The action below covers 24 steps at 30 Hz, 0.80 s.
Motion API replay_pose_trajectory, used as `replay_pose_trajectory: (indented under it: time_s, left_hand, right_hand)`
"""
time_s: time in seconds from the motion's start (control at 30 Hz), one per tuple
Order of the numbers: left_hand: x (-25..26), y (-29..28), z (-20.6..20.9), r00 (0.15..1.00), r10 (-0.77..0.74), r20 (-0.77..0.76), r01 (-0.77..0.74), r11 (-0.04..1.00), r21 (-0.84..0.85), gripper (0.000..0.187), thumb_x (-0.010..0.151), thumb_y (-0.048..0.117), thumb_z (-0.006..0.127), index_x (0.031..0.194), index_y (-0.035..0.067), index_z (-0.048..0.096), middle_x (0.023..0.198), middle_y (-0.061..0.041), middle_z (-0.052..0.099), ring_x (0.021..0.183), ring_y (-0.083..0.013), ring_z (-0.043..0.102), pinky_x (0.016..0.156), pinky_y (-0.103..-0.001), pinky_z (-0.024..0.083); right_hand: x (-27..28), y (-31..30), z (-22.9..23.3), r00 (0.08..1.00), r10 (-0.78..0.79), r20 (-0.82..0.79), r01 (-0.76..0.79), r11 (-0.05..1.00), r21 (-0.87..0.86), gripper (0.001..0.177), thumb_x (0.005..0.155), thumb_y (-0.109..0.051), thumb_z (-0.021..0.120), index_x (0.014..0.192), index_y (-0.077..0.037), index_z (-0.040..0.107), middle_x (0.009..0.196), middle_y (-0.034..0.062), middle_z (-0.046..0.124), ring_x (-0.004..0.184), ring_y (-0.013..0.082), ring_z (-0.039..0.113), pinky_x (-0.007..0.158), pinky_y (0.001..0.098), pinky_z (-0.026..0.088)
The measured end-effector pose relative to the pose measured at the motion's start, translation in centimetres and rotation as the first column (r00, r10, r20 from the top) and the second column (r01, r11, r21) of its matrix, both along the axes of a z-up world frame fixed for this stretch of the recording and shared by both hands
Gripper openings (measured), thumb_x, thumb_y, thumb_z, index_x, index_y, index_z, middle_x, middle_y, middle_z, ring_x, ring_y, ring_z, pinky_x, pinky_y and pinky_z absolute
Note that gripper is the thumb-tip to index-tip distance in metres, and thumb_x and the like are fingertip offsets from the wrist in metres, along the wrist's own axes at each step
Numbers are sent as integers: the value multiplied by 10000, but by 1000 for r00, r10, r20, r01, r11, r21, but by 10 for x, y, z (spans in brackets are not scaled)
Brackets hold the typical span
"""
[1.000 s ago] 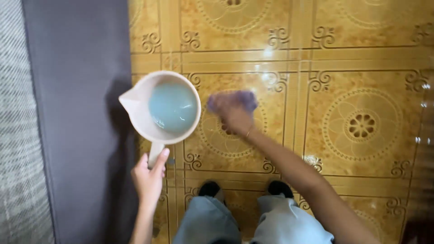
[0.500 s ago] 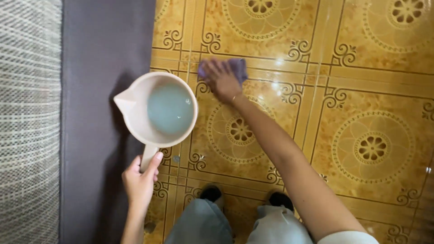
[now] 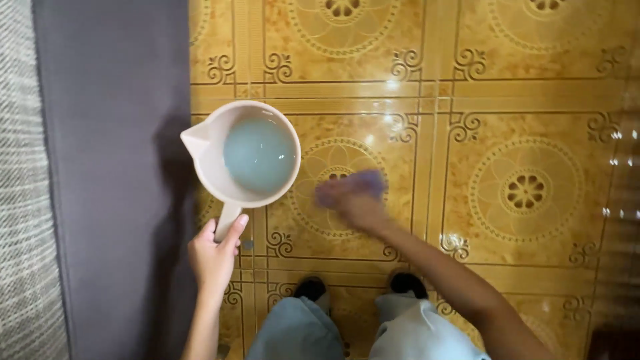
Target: The person kneels on a tiled floor and wipes the surface with a purple cloth. They hold a white pitcher containing blue liquid in the left hand and repeatedly dip the cloth into the pitcher to wet it before continuing to wipe the floor.
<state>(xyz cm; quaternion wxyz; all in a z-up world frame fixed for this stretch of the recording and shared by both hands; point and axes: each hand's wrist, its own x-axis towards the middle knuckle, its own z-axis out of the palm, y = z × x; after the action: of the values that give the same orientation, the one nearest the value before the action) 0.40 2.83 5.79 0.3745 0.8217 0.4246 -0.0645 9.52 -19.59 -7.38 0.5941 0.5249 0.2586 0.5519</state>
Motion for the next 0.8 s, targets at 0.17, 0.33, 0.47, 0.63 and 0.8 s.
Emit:
replay_pose_trajectory:
  time_s: [0.17,0.33,0.47,0.63,0.8]
  left_hand:
    - [11,-10,-13,997,-59,39,63,992,-105,329,724,343,697,666,39,583,494,-75,543,432,-154,519,451,-256,412]
    - [32,-34,-12,991,-134,12,135,984,-114,362,716,368,691,653,32,571,495,-88,550,440,-182,538,465,-284,417]
    - [42,-45,-35,980,-190,64,197,973,-121,364,701,368,701,639,36,566,473,-85,541,410,-179,526,453,-282,409]
    - [57,-60,-30,971,-217,103,230,964,-137,298,726,320,695,673,50,582,499,-81,548,430,-167,528,451,-268,407]
    - [63,-64,-24,966,-231,119,246,960,-134,272,737,315,694,709,62,598,509,-70,549,438,-157,526,460,-259,414]
  right_hand:
    - [38,-142,-56,603,176,-778,573,584,576,437,839,-143,377,1261,-66,295,1275,128,315,1171,287,296,948,471,225]
    - [81,-217,-99,320,532,-784,876,148,459,492,921,-256,345,1374,-86,260,1394,112,281,1268,300,224,973,520,147]
    - [111,-217,-235,497,328,-803,834,73,547,413,918,-232,399,1277,-28,418,1275,150,435,1132,300,430,919,459,282]
    - [23,-86,-122,223,754,-617,739,282,612,364,911,-224,349,1222,-65,454,1244,125,447,1152,303,405,989,484,234]
    - [-30,-76,-67,-42,712,-701,529,611,589,469,915,-361,265,1328,-140,296,1394,40,277,1279,220,265,1037,445,188]
